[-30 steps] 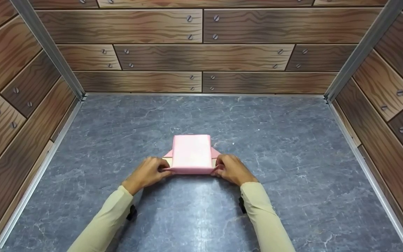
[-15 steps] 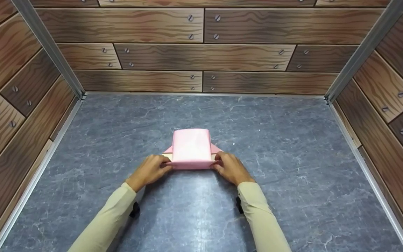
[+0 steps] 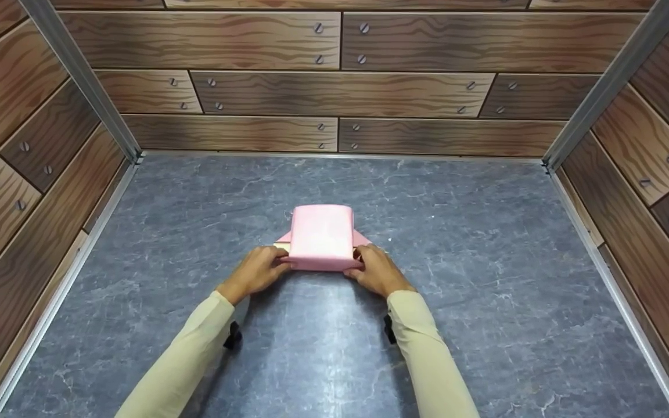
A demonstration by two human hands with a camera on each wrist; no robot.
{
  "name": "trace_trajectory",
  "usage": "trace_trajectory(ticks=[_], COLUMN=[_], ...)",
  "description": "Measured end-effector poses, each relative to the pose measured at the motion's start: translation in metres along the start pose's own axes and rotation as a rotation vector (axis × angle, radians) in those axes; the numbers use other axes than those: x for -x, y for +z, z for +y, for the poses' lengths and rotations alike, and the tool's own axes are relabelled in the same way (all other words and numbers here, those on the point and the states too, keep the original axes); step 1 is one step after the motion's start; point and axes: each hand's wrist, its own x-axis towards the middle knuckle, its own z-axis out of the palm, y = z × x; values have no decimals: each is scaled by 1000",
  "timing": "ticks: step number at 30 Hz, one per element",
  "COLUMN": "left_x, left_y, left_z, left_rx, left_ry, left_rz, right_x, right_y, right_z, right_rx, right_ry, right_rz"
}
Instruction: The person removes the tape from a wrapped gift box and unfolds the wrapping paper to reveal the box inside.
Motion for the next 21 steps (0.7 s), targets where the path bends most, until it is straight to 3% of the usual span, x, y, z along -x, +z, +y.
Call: trace_trajectory(ticks=[8,15,21], left_x=[1,6,10], left_y=[-5,-8,-8], left_z=[4,1,-1], left_rx=[180,263,307], left_ry=[-80,-52,-47], left_rz=[-81,-47,-15], right_x=[0,4,7], right_y=[-3,-4,-4], right_z=[0,1,1], right_rx=[-136,-253,-256], right_ry=[110,145,168], right_rz=[-45,-32,-18])
